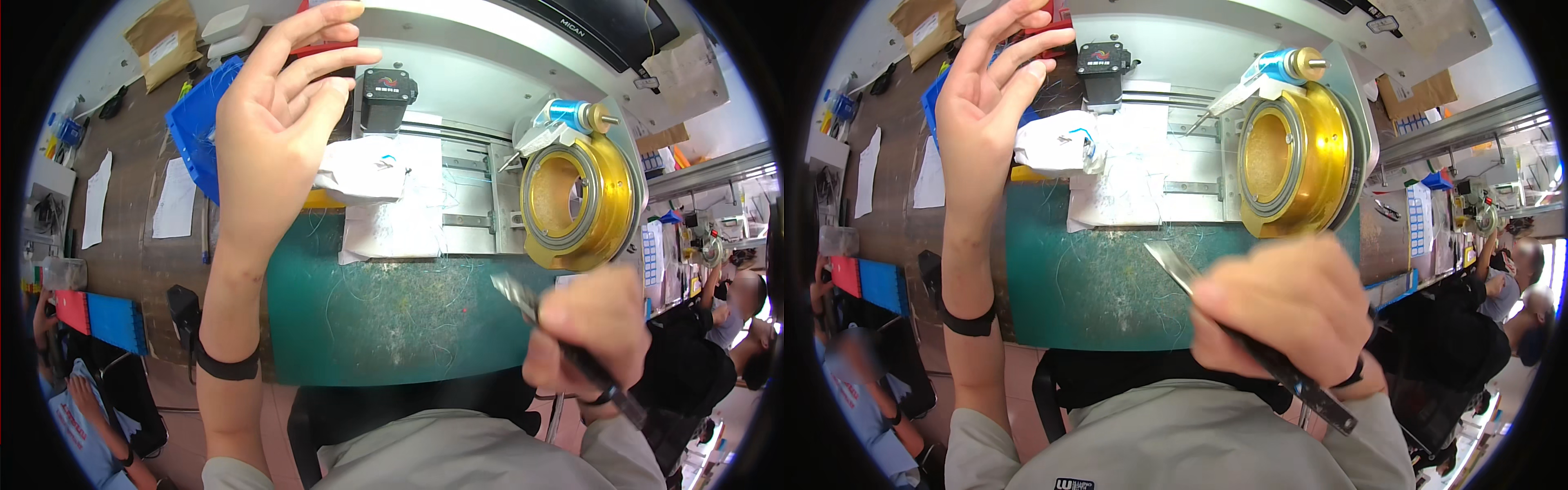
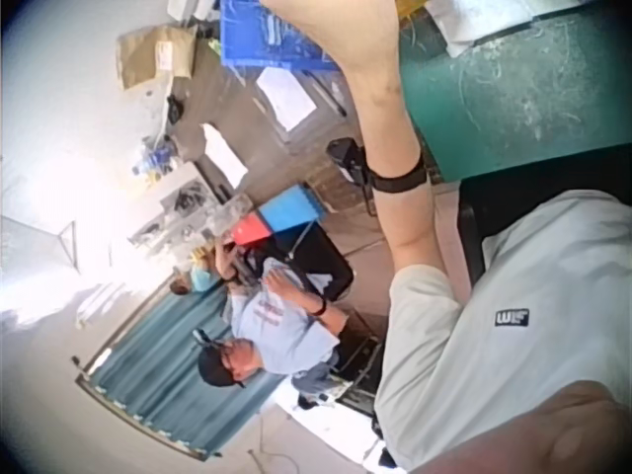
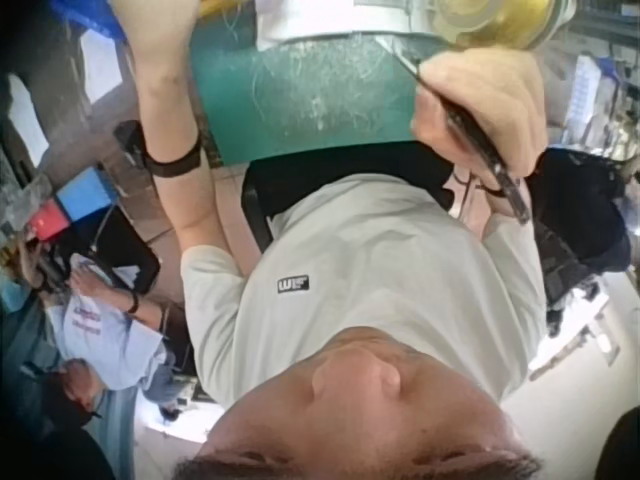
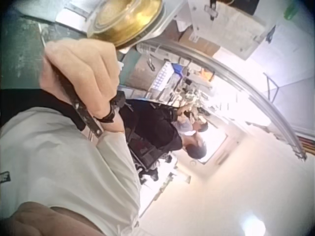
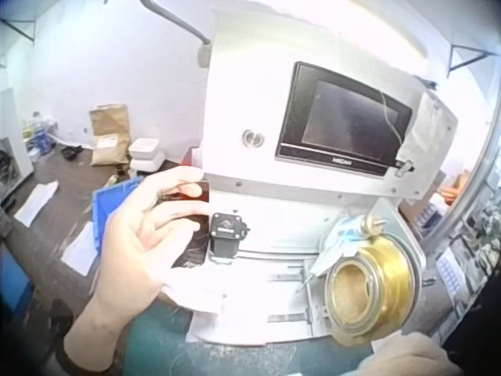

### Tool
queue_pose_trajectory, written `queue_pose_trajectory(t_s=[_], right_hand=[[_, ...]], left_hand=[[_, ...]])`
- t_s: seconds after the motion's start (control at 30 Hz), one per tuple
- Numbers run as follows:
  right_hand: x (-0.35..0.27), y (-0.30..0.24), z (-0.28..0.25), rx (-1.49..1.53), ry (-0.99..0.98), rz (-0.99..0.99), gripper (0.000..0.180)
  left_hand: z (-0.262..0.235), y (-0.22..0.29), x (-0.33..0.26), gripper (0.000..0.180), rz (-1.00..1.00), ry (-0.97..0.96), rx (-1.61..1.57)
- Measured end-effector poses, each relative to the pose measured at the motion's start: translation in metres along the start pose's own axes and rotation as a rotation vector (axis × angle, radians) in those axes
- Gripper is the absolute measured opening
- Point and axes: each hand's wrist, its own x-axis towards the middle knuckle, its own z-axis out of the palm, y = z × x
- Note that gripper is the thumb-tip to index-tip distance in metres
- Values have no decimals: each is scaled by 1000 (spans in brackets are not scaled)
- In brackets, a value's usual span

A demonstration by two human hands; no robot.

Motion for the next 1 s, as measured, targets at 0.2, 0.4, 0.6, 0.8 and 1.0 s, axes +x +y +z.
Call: queue_pose_trajectory(t_s=[0.2,0.4,0.6,0.8,1.0], right_hand=[[-135,15,-36,-307,1,457,24],[-138,79,-113,-624,-137,489,22],[-84,0,-69,-130,-250,541,26],[-6,-32,66,870,-117,958,34],[12,-20,150,1032,546,907,26]], left_hand=[[10,9,0,44,-144,-72,-140],[1,-5,-5,39,-71,-127,-168],[4,3,-6,35,-27,-198,-148],[2,5,0,37,-74,-167,-163],[5,2,-10,44,-129,-174,-156]])
